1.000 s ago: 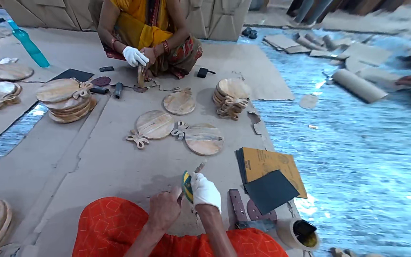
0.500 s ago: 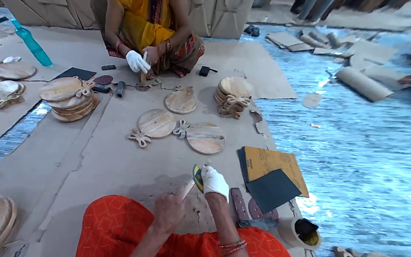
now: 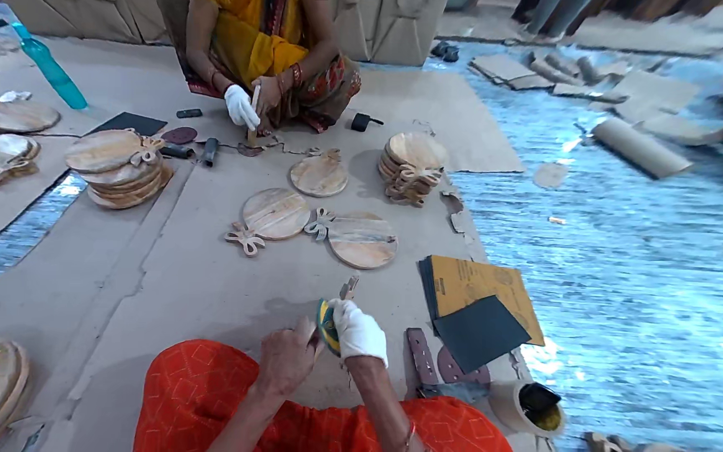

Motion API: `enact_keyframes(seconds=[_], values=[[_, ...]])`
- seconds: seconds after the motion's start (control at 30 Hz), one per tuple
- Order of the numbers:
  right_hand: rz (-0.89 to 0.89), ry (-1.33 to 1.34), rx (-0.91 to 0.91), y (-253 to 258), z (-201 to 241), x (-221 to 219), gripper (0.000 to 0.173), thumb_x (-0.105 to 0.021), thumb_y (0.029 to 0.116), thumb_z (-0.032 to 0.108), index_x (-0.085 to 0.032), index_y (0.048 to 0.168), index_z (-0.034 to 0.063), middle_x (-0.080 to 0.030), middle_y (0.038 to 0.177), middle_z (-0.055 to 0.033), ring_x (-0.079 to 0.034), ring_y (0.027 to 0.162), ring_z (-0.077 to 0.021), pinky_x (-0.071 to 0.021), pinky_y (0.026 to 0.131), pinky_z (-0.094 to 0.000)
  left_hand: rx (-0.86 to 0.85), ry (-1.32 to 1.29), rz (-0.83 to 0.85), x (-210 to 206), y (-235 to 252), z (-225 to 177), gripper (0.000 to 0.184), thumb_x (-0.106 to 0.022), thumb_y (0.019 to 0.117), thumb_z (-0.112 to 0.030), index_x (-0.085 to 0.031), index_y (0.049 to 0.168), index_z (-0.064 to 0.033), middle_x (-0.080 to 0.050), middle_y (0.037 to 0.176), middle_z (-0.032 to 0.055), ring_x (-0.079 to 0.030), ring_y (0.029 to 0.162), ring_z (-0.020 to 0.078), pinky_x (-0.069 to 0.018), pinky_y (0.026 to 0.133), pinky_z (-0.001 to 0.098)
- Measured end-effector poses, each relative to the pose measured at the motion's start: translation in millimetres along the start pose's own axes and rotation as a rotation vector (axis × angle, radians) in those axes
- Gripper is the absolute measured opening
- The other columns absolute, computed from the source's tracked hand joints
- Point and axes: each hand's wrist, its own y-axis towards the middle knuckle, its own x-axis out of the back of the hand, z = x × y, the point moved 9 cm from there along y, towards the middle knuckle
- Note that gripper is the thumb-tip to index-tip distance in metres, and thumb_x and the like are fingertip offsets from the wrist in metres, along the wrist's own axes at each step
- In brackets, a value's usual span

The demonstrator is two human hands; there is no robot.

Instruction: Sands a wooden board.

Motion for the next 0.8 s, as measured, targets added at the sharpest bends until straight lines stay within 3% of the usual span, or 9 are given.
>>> enact_keyframes(seconds=[0.1,0.3,0.4,0.43,0.5,0.53,0.6,0.7,0.8], values=[[-0.071,-0.003,-0.048,33.6,-17.4,7.9,0.047,-0.035,0.1101,0.048,-0.063,0.13,0.0154,-0.073,0.107,-0.0203,-0.071,0.1,-0.0424,-0.0544,0.08,-0.0643,-0.038,0.007,-0.073,-0.2,-4.3,-8.9,0.026,-0.067,0.0957,-0.02,-0.071,0.107,0.0025,-0.07,0.074,0.0186,-0.073,0.074,0.0389,-0.0581,0.07,0.0537],[0.085,-0.05,-0.015,-8.4,1.6,-12.4,0.043,-0.037,0.1107,0.041,-0.061,0.139,0.0186,-0.073,0.117,-0.0164,-0.07,0.11,-0.0371,-0.054,0.09,-0.0596,0.022,-0.021,-0.024,2.4,0.7,5.6,0.025,-0.064,0.0963,-0.017,-0.069,0.108,0.0046,-0.071,0.08,0.0217,-0.073,0.082,0.0423,-0.0568,0.074,0.0568],[0.047,0.332,-0.047,4.2,-27.7,6.0,0.044,-0.041,0.1113,0.036,-0.07,0.124,0.0057,-0.071,0.115,-0.0198,-0.068,0.108,-0.0336,-0.0509,0.096,-0.0538,0.081,-0.035,0.133,0.4,5.9,3.6,0.031,-0.061,0.0991,-0.018,-0.065,0.12,0.0047,-0.072,0.093,0.024,-0.072,0.095,0.0429,-0.0544,0.086,0.0579],[0.015,0.49,-0.085,9.3,-48.4,11.0,0.048,-0.038,0.1122,0.037,-0.07,0.12,0.0022,-0.071,0.104,-0.0185,-0.068,0.094,-0.0303,-0.0532,0.087,-0.0495,0.083,-0.035,0.163,-0.4,5.8,1.9,0.036,-0.059,0.1009,-0.021,-0.062,0.127,0.0037,-0.072,0.096,0.0243,-0.071,0.097,0.0428,-0.0538,0.088,0.0576],[0.013,0.747,-0.175,11.1,-92.5,1.5,0.064,-0.022,0.1112,0.053,-0.064,0.116,0.0045,-0.057,0.069,-0.0072,-0.049,0.049,-0.0173,-0.0454,0.047,-0.0352,0.038,-0.022,0.16,-3.5,4.0,-2.5,0.048,-0.057,0.1032,-0.026,-0.052,0.146,-0.0043,-0.073,0.096,0.0226,-0.072,0.095,0.0425,-0.0545,0.088,0.0574],[0.075,0.86,-0.203,5.1,-106.0,-8.1,0.069,-0.019,0.1084,0.061,-0.058,0.128,0.0083,-0.058,0.067,-0.006,-0.043,0.043,-0.0143,-0.0403,0.04,-0.0317,0.001,-0.008,0.14,-4.8,3.1,-4.8,0.055,-0.055,0.1029,-0.026,-0.046,0.155,-0.0122,-0.074,0.094,0.0213,-0.072,0.092,0.0424,-0.0551,0.085,0.058],[0.179,0.974,-0.173,-9.3,-113.2,-25.6,0.061,-0.036,0.1061,0.06,-0.04,0.154,0.0219,-0.065,0.086,-0.0084,-0.045,0.048,-0.0121,-0.0403,0.044,-0.0303,-0.057,0.034,0.127,-5.1,1.1,-8.3,0.06,-0.053,0.1029,-0.026,-0.039,0.161,-0.0261,-0.075,0.094,0.0204,-0.072,0.089,0.0427,-0.0552,0.082,0.0603],[0.188,0.988,-0.089,-21.3,-100.1,-35.9,0.077,-0.072,0.0923,0.023,-0.034,0.159,0.0246,-0.063,0.13,-0.0191,-0.066,0.089,-0.0274,-0.055,0.07,-0.0461,-0.089,0.052,0.122,-7.4,-3.6,-9.4,0.042,-0.056,0.1037,-0.027,-0.062,0.143,-0.013,-0.074,0.104,0.0257,-0.072,0.097,0.0481,-0.0542,0.085,0.0666],[0.03,0.841,0.047,-9.3,-91.5,-36.5,0.071,-0.071,0.0869,0.013,-0.047,0.153,0.018,-0.065,0.127,-0.0243,-0.07,0.096,-0.0363,-0.0589,0.071,-0.0556,-0.28,0.033,-0.009,-26.7,4.5,-4.9,0.046,-0.052,0.1048,-0.03,-0.059,0.147,-0.013,-0.074,0.104,0.0288,-0.071,0.091,0.0542,-0.0517,0.079,0.075]])
